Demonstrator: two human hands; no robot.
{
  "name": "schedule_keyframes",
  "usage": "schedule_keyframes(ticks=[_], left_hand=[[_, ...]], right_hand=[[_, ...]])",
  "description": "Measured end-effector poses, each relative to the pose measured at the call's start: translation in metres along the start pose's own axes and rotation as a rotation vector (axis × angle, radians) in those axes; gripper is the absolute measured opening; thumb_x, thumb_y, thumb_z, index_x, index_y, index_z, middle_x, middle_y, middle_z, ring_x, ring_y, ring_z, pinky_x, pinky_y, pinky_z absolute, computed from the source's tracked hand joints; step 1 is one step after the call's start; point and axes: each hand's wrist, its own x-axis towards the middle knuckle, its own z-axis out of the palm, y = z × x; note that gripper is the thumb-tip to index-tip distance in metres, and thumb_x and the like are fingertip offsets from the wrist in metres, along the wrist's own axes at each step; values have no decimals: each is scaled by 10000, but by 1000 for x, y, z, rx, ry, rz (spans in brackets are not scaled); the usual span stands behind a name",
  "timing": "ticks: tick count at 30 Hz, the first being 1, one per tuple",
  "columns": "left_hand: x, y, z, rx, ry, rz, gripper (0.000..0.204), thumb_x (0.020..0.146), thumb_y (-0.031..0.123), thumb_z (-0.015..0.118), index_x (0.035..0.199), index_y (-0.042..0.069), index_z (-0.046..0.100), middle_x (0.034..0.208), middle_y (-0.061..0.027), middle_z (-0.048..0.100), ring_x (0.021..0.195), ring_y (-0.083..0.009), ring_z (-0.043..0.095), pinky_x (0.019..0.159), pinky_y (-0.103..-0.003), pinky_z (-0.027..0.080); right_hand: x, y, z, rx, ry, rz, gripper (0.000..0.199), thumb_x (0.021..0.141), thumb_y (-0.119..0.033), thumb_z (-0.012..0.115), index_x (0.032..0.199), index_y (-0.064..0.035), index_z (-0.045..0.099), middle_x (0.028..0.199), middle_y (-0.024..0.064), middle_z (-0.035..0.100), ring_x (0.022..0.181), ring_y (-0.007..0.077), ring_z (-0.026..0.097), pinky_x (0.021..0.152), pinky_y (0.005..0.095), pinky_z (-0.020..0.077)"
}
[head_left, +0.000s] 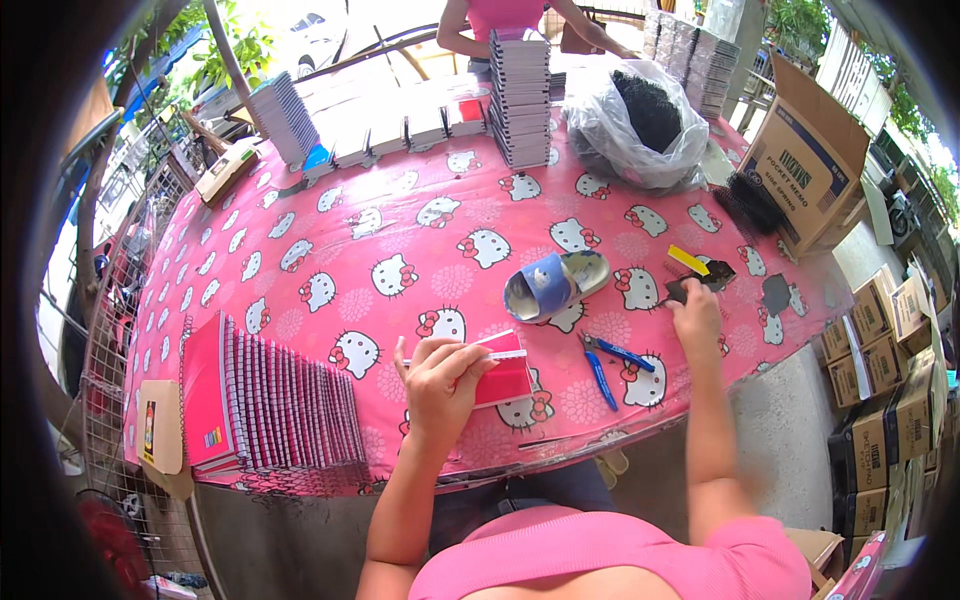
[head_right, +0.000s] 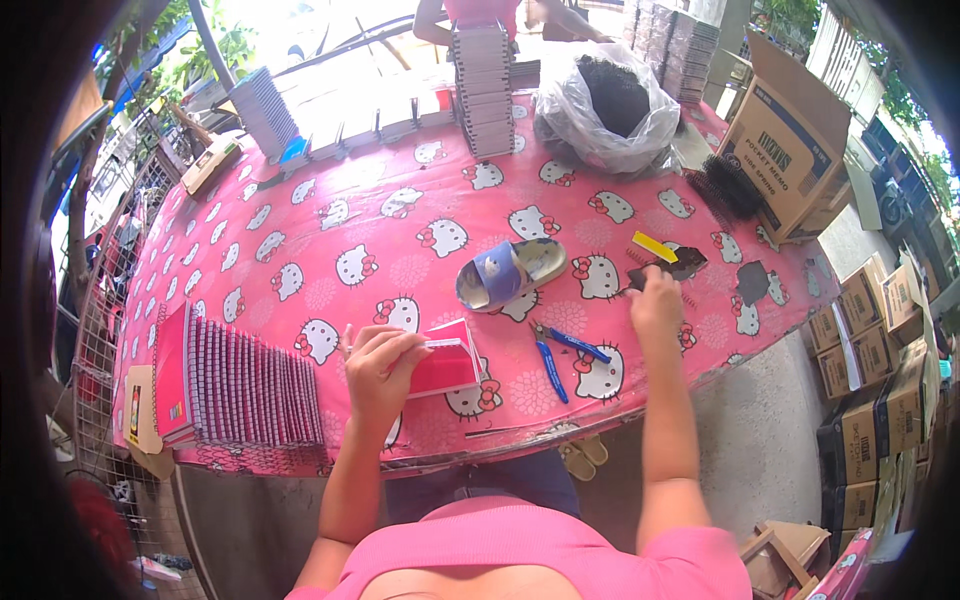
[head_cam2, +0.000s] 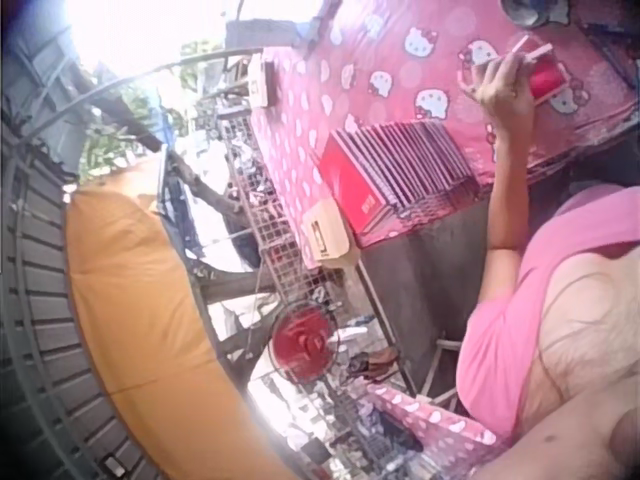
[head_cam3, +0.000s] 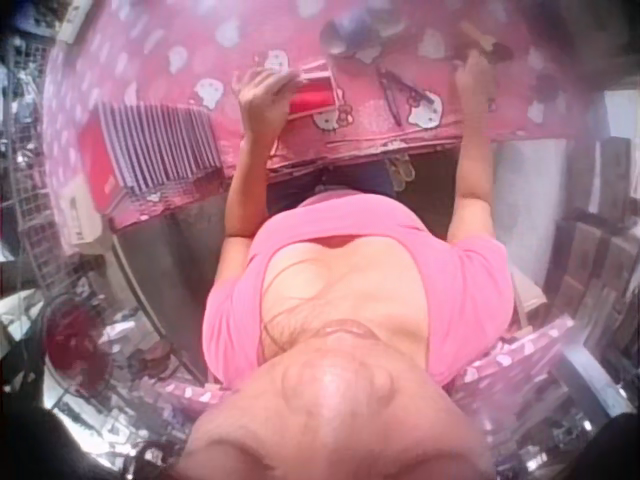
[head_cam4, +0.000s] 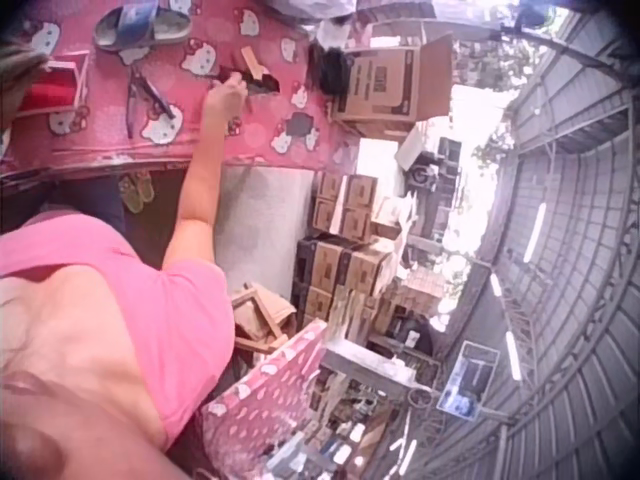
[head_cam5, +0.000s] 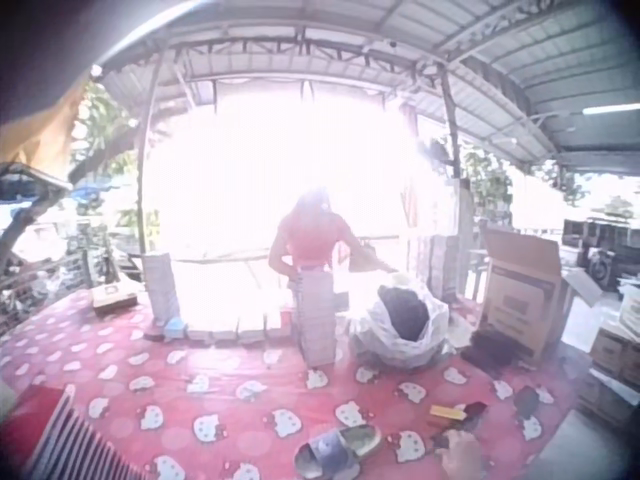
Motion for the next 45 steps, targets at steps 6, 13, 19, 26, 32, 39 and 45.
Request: schedule_keyframes(ticks=[6, 13, 19, 26, 32, 39, 45], left_hand=[[-1, 7, -4, 16, -24, 3, 117, 747, 214, 768, 826, 136, 731, 809, 22, 699, 821, -155, 592, 990, -459, 292], [0, 6, -3, 4, -28, -29, 175, 735, 307, 780, 822, 163, 735, 785, 50, 693, 803, -137, 577, 1010, -479, 268], [0, 3, -1, -23, -36, -33, 162, 732, 320, 781, 793, 175, 744, 773, 55, 694, 778, -130, 560, 1013, -455, 254], [0, 9, 1, 10, -4, -18, 162, 735, 310, 781, 795, 164, 745, 777, 49, 694, 775, -131, 556, 994, -452, 263], [0, 12, -1, 28, -1, -12, 163, 737, 280, 782, 805, 137, 749, 779, 20, 698, 778, -150, 560, 964, -421, 295], [-1, 10, 1, 38, 5, -6, 164, 750, 312, 770, 804, 159, 742, 779, 46, 687, 782, -138, 555, 991, -460, 252], [-2, 8, 4, 38, 15, -8, 160, 757, 323, 763, 802, 171, 739, 788, 49, 691, 784, -139, 553, 1001, -478, 231]], right_hand=[[-8, -17, -16, 161, 77, -227, 287, 807, 19, 608, 1086, -38, 643, 899, 165, 603, 869, 325, 615, 750, 412, 492], [-66, -166, -56, 892, -325, -431, 207, 768, -35, 722, 973, -61, 726, 829, 62, 652, 728, 182, 643, 641, 300, 507], [-55, -170, -50, 870, -414, -506, 243, 735, -23, 767, 974, -55, 730, 837, 52, 633, 744, 125, 601, 639, 250, 471], [-40, -168, -59, 914, -550, -471, 162, 757, 31, 713, 900, -39, 681, 883, 61, 620, 782, 158, 610, 675, 284, 490], [-34, -172, -57, 893, -585, -577, 194, 740, 87, 670, 899, -25, 673, 876, 52, 626, 791, 147, 600, 675, 269, 482], [-33, -170, -59, 867, -475, -519, 199, 722, 83, 682, 891, -21, 671, 848, 64, 622, 766, 168, 606, 671, 276, 484], [-30, -166, -52, 861, -578, -640, 180, 727, 61, 695, 887, -18, 673, 847, 64, 620, 753, 165, 604, 669, 285, 482]])
